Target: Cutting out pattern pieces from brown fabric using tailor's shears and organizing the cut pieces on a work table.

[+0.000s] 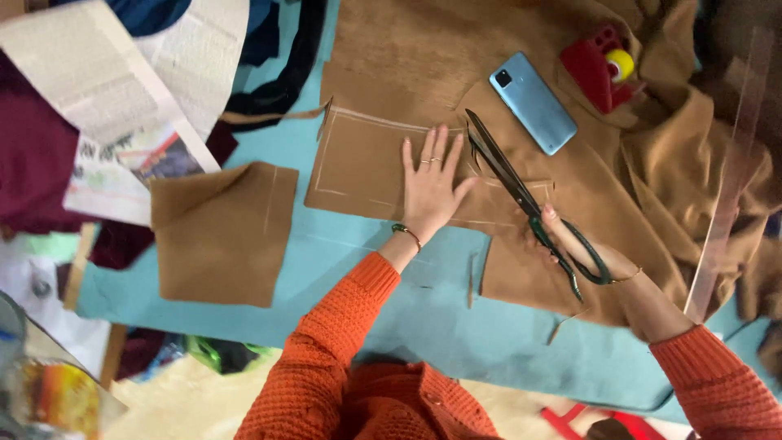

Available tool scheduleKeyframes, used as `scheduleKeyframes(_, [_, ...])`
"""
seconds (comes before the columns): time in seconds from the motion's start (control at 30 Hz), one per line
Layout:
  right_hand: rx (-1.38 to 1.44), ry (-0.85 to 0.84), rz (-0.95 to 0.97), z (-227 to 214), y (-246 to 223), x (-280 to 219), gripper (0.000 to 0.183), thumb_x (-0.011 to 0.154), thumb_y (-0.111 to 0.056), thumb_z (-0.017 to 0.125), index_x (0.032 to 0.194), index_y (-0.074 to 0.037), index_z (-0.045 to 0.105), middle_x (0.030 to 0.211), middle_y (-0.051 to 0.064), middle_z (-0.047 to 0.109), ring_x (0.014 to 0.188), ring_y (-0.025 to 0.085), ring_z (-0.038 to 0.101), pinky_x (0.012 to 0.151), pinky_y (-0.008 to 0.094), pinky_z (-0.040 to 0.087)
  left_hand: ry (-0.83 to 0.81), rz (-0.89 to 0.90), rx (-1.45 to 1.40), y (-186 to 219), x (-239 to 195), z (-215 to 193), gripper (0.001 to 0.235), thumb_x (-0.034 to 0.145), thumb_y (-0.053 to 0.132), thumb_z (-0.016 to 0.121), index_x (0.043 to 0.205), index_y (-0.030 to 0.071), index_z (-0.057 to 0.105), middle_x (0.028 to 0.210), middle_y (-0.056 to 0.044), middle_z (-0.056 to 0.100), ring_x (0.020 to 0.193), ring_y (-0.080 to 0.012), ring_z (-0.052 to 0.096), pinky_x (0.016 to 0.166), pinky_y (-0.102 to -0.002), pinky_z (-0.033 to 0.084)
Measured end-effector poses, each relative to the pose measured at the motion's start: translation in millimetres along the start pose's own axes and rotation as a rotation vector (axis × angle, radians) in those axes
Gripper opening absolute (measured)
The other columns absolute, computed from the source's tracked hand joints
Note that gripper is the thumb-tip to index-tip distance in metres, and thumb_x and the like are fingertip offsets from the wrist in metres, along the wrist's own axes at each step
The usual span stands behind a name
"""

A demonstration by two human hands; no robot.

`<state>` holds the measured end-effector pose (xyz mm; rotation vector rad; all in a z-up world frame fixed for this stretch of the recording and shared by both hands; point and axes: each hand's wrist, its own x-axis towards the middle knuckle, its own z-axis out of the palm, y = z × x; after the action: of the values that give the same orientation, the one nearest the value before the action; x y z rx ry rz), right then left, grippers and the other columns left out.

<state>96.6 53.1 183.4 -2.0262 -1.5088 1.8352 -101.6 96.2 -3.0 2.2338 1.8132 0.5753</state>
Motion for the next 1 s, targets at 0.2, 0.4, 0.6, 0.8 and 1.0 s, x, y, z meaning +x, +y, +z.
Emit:
scheduleKeyframes(0.2, [-0.244,-0.243,-0.187,-69.8,-0.6,38.8,0.069,0.107,-0.058,0.018,0.117,0.0,0.054,0.098,0.016,0.061,0.068,0.02,0.059,0.054,0.031,0.045,0.091,-0.019,0.036,14.9,-4.2,16.6,0.086,0.09,0.071,0.056,0.158,0.024,0.037,0.17,-0.007,0.02,0.158,-0.0223,0.018,0.129,-0.063,0.008])
scheduleKeyframes(0.4, [-0.263,-0.414,-0.298,-150.8,42.8,126.7,0.057,0.106,-0.05,0.037,0.127,-0.001,0.056,0.091,0.013,0.059,0.067,0.017,0.055,0.055,0.029,0.046,0.069,0.004,0.071,14.3,-4.4,9.8,0.08,0.093,0.071,0.052,0.158,0.026,0.037,0.17,-0.008,0.019,0.158,-0.0251,0.016,0.127,-0.066,0.009])
scheduleKeyframes(0.6, [-0.467,-0.414,-0.181,-159.0,-19.6,145.9,0.07,0.088,-0.051,0.054,0.149,-0.015,0.058,0.079,0.001,0.043,0.07,0.011,0.037,0.062,0.024,0.031,0.023,0.031,0.141,14.0,-3.5,-3.6,0.08,0.096,0.073,0.046,0.159,0.025,0.035,0.158,-0.007,0.045,0.153,-0.0314,0.027,0.124,-0.061,0.019])
scheduleKeyframes(0.8, [-0.712,-0.488,-0.274,-178.4,-18.6,191.2,0.067,0.093,-0.032,0.059,0.156,-0.014,0.047,0.127,-0.006,0.058,0.107,0.01,0.053,0.1,0.021,0.035,0.037,0.03,0.136,13.9,-1.2,-14.4,0.079,0.092,0.073,0.054,0.154,0.025,0.045,0.14,-0.005,0.051,0.153,-0.0319,0.027,0.123,-0.06,0.025])
scheduleKeyframes(1.0, [-0.683,-0.408,-0.108,-168.1,-31.4,188.1,0.068,0.09,-0.03,0.059,0.155,-0.016,0.044,0.153,-0.006,0.054,0.139,0.006,0.046,0.118,0.029,0.033,0.0,0.028,0.13,13.7,-0.4,-13.0,0.079,0.094,0.073,0.051,0.155,0.025,0.043,0.144,-0.004,0.052,0.154,-0.0323,0.025,0.123,-0.061,0.024])
